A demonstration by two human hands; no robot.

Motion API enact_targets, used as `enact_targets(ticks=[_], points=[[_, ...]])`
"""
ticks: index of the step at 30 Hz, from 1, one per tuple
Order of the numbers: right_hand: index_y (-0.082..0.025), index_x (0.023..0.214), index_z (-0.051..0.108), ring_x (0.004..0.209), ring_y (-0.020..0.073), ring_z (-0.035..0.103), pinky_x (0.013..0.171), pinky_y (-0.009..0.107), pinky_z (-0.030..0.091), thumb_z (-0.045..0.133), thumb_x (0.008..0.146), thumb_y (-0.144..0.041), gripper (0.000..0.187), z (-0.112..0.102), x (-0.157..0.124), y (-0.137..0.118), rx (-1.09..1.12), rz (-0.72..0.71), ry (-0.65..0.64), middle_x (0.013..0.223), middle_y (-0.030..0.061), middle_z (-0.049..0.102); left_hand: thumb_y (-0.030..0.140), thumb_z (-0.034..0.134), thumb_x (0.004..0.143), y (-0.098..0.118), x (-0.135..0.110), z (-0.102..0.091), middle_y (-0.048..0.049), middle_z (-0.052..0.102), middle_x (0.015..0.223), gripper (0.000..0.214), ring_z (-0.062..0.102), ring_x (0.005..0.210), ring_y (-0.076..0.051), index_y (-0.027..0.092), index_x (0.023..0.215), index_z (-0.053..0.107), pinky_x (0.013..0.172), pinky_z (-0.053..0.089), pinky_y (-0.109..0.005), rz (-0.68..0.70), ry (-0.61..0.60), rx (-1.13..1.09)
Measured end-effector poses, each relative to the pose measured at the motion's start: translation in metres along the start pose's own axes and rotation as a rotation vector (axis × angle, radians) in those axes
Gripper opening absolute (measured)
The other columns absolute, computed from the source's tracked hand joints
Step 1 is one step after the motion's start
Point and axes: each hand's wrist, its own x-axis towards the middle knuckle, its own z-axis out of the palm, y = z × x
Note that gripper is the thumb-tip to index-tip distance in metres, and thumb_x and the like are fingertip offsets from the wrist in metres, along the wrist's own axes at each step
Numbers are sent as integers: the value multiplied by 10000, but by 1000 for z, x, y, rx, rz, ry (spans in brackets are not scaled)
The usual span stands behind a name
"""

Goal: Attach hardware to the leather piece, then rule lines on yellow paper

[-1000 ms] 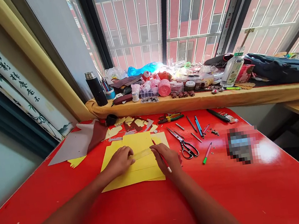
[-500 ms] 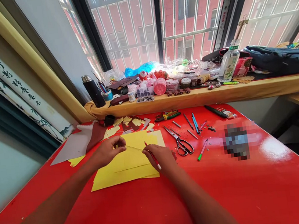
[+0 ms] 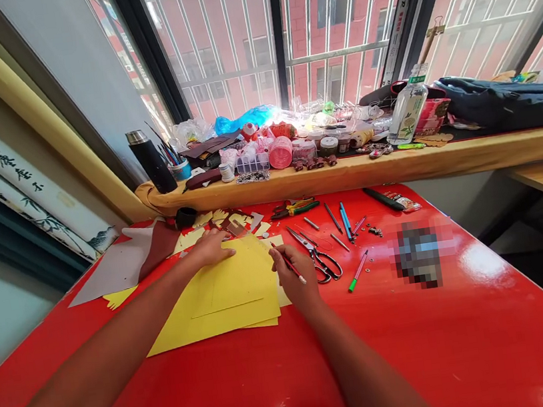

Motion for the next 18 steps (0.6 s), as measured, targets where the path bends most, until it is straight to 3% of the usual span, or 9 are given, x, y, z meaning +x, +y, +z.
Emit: enact_targets(ticks=[11,18], points=[[-224,840,659,466,132,573,505,257,447,599,1002,-569,386,0,-2,-5,-1,16,-21,695,1,679,395,682,1031,-9,17,0,-115,652,1368,382,682,1156,-267,188,1349,642,970,605,-480,-48,-87,-139],[-229,847,673,463,119,564,490,249,415,602,1007,-563,377,1,-3,-5,-11,11,-29,686,-17,674,397,709,1012,-16,12,-23,-95,685,1293,363,700,1104,-265,168,1290,670,933,618,-458,-71,-153,-383]])
